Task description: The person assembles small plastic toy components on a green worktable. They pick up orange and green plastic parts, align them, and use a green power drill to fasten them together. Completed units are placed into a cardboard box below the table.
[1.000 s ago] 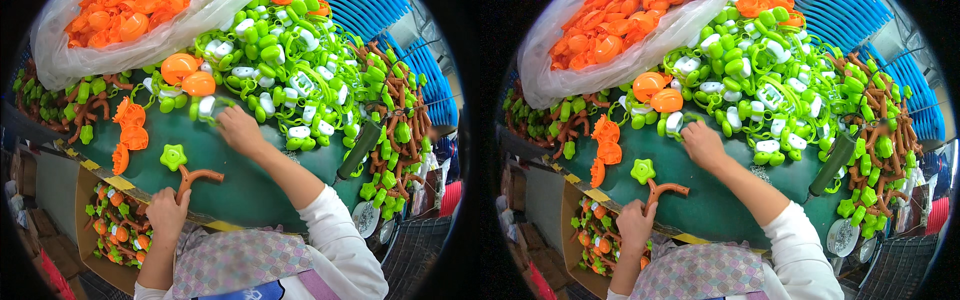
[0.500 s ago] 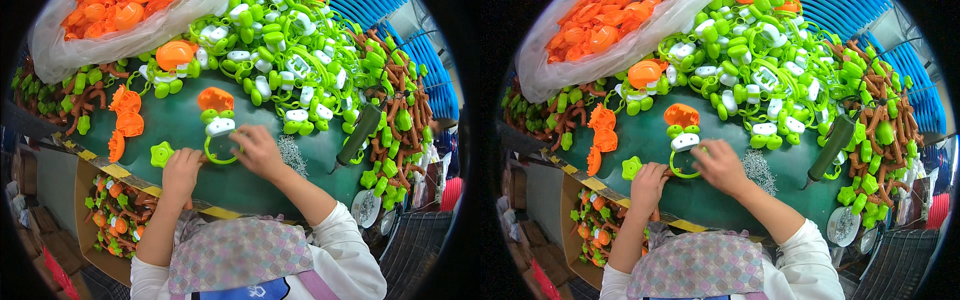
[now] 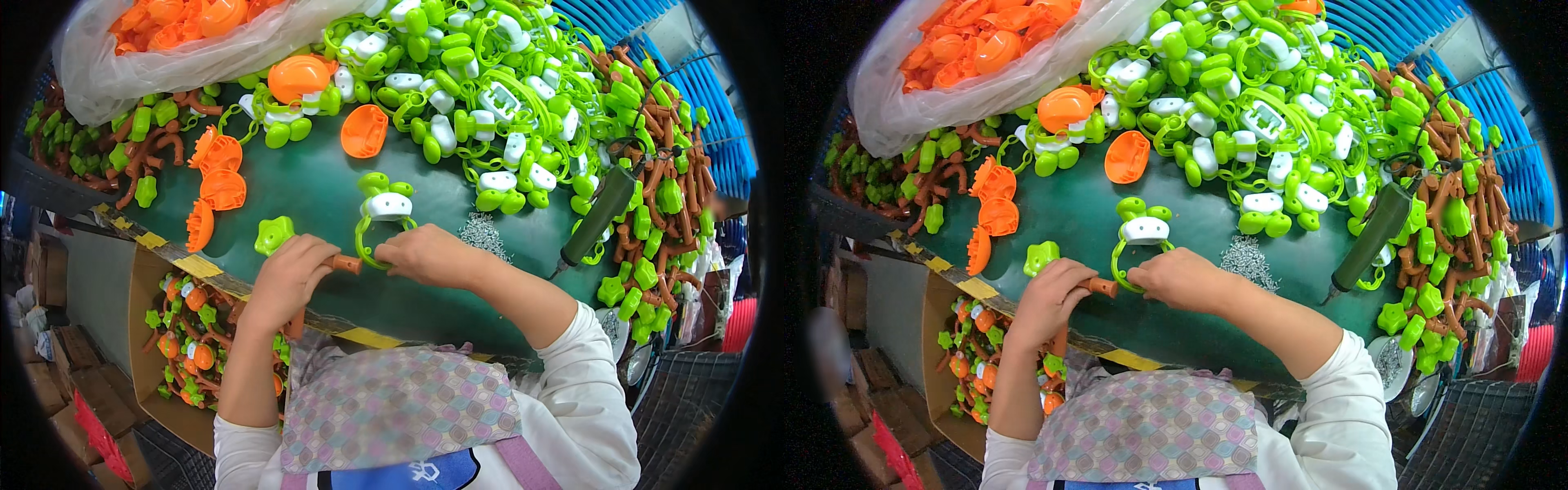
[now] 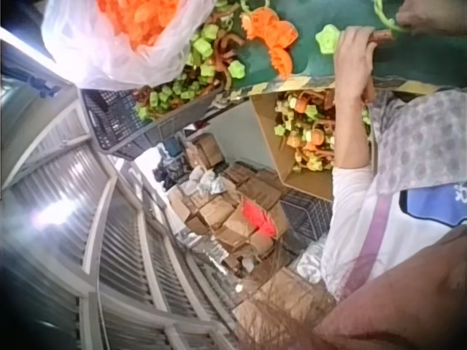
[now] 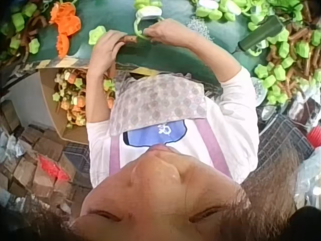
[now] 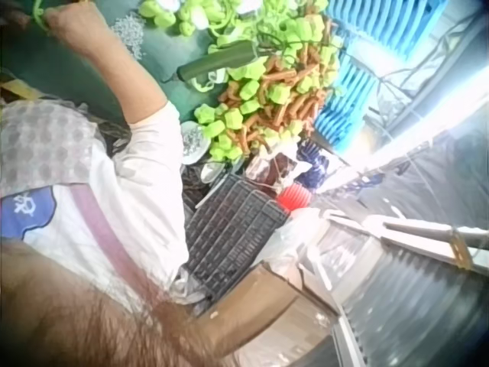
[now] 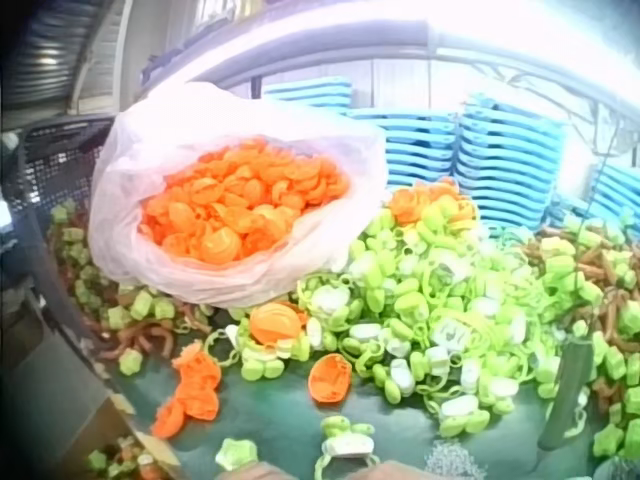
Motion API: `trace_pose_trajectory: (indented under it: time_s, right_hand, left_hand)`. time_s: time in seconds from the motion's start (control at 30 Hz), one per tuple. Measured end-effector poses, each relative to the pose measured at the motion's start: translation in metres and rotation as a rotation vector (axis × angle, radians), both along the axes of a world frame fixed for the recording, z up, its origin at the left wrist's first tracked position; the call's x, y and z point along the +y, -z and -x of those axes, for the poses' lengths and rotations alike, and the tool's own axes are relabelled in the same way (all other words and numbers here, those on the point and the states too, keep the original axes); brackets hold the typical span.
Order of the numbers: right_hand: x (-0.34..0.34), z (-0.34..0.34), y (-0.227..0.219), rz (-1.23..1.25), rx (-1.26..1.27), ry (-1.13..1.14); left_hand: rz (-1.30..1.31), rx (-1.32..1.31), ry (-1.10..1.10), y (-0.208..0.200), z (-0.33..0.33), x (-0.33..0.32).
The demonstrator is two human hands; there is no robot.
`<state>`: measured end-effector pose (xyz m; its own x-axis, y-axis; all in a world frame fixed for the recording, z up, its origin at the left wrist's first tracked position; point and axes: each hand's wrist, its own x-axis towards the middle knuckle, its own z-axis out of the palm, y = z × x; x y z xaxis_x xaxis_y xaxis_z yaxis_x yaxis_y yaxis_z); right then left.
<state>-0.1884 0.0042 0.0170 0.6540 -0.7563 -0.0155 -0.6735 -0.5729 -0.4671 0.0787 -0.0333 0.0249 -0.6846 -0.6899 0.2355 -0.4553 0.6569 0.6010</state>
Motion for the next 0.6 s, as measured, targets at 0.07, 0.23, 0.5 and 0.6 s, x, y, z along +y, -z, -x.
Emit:
trace_pose_trajectory:
  time_s: [0.07,0.23,0.5,0.6]
  right_hand:
    - [-0.002,-0.003,-0.005,-0.071,0.031,-0.023]
    - [0.001,-0.005,-0.004,0.008,-0.07,-0.046]
    - [-0.003,-0.024,-0.026,-0.227,0.136,-0.039]
    - [-0.004,-0.015,-0.02,-0.24,0.113,-0.012]
  left_hand:
    - [-0.025,-0.091,0.057,0.002,0.0,-0.001]
    - [-0.071,-0.121,0.134,0.007,-0.003,0.002]
    - [0.006,-0.114,0.105,0.012,0.01,0.006]
    - [-0.061,0.004,-0.118,0.02,0.009,0.014]
